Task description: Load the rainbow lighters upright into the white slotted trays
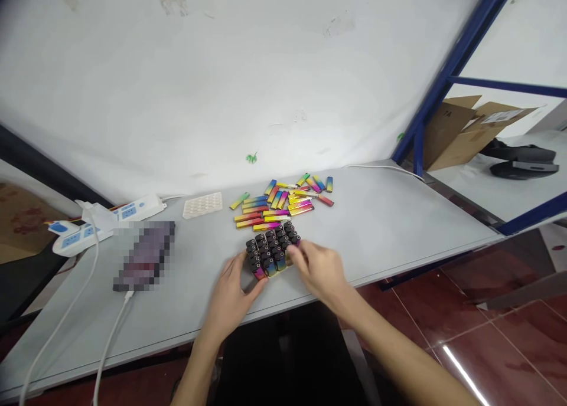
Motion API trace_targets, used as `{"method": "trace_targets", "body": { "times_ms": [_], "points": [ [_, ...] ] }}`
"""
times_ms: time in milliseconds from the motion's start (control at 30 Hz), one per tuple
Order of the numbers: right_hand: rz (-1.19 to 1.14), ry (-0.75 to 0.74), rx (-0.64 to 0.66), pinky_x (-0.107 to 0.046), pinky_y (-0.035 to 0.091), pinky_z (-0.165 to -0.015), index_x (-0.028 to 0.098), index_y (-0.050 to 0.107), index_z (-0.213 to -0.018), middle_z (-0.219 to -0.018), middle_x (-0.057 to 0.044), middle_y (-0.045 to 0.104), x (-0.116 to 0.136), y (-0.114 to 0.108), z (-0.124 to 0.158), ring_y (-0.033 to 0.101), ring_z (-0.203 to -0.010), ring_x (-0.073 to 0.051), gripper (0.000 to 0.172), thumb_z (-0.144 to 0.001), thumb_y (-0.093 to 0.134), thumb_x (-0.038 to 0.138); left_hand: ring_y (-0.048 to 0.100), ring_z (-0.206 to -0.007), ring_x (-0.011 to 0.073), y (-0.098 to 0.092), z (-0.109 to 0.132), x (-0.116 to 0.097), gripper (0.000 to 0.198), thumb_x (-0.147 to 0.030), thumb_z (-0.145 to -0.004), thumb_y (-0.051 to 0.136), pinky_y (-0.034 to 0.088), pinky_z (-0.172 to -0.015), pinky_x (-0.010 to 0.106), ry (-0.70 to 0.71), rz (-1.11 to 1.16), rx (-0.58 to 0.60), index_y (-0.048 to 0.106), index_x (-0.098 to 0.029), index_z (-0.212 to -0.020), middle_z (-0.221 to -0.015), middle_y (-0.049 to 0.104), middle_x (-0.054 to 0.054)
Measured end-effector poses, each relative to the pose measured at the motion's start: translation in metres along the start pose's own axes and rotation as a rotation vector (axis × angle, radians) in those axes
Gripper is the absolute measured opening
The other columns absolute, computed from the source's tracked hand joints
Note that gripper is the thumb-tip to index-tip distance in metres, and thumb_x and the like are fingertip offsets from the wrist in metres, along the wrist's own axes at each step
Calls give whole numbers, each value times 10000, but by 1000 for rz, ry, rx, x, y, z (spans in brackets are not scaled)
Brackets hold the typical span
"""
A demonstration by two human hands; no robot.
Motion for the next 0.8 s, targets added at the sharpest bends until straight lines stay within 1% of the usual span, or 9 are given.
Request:
{"method": "trace_targets", "body": {
  "times_ms": [67,167,233,300,367,433,533,667,800],
  "points": [
    [36,50,-74,-298,298,-557,228,506,-641,-535,-33,571,-19,-9,-23,502,-494,-164,480,-999,339,499,493,-1305,281,0,0,0,600,-398,-884,623,428,-1081,468,-10,-3,2,393,-219,-1408,-1358,560,110],
    [110,156,-184,-306,326,-602,216,587,-748,-649,-59,628,-58,-18,-69,546,-596,-190,438,-995,338,479,494,-1304,286,-1,0,1,595,-406,-886,621,431,-1078,479,-22,11,10,396,-227,-1407,-1353,557,109],
    [179,199,-163,-315,352,-625,200,630,-892,-823,-93,677,-84,-16,-96,589,-737,-226,339,-956,428,464,496,-1301,292,-1,1,1,596,-414,-887,620,437,-1069,488,-29,22,10,394,-236,-1409,-1348,556,109],
    [297,203,-114,-348,400,-723,170,644,-1014,-986,-142,671,-107,-10,-114,588,-933,-288,321,-889,529,442,498,-1298,296,-1,1,1,596,-417,-888,619,439,-1065,499,-30,25,9,392,-242,-1411,-1342,556,108],
    [386,213,-58,-394,414,-816,151,656,-1028,-1051,-170,646,-124,-2,-120,562,-1013,-323,332,-846,570,414,505,-1293,297,0,1,1,596,-413,-888,620,437,-1067,502,-28,14,1,390,-242,-1410,-1338,559,107],
    [399,207,-46,-417,413,-866,143,662,-988,-1043,-173,633,-134,4,-119,553,-1021,-325,302,-842,566,390,512,-1287,298,0,1,1,601,-410,-883,624,442,-1063,500,-34,-8,-6,389,-238,-1409,-1330,566,107],
    [248,215,-93,-407,427,-858,158,644,-909,-986,-147,637,-140,4,-113,560,-993,-304,246,-822,595,382,519,-1282,298,0,1,0,599,-406,-875,631,453,-1053,490,-54,-33,-3,397,-241,-1402,-1321,576,103],
    [-226,336,-250,-358,447,-789,182,591,-925,-962,-103,665,-138,-5,-111,595,-887,-228,273,-801,646,419,524,-1273,293,-1,1,0,591,-412,-882,620,457,-1050,488,-75,-37,9,398,-237,-1401,-1329,564,107],
    [-527,377,-276,-306,475,-699,216,490,-952,-877,-49,677,-131,-7,-112,604,-759,-165,321,-855,574,510,507,-1289,291,-1,1,0,585,-416,-883,615,448,-1063,490,-93,-45,24,403,-229,-1395,-1340,557,107]
  ]
}}
Point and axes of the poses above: each hand's wrist, its own z-axis away from the middle knuckle, its own y-axis out of the palm, x = y × z, the point moved 2 cm from there along -z, towards the middle knuckle
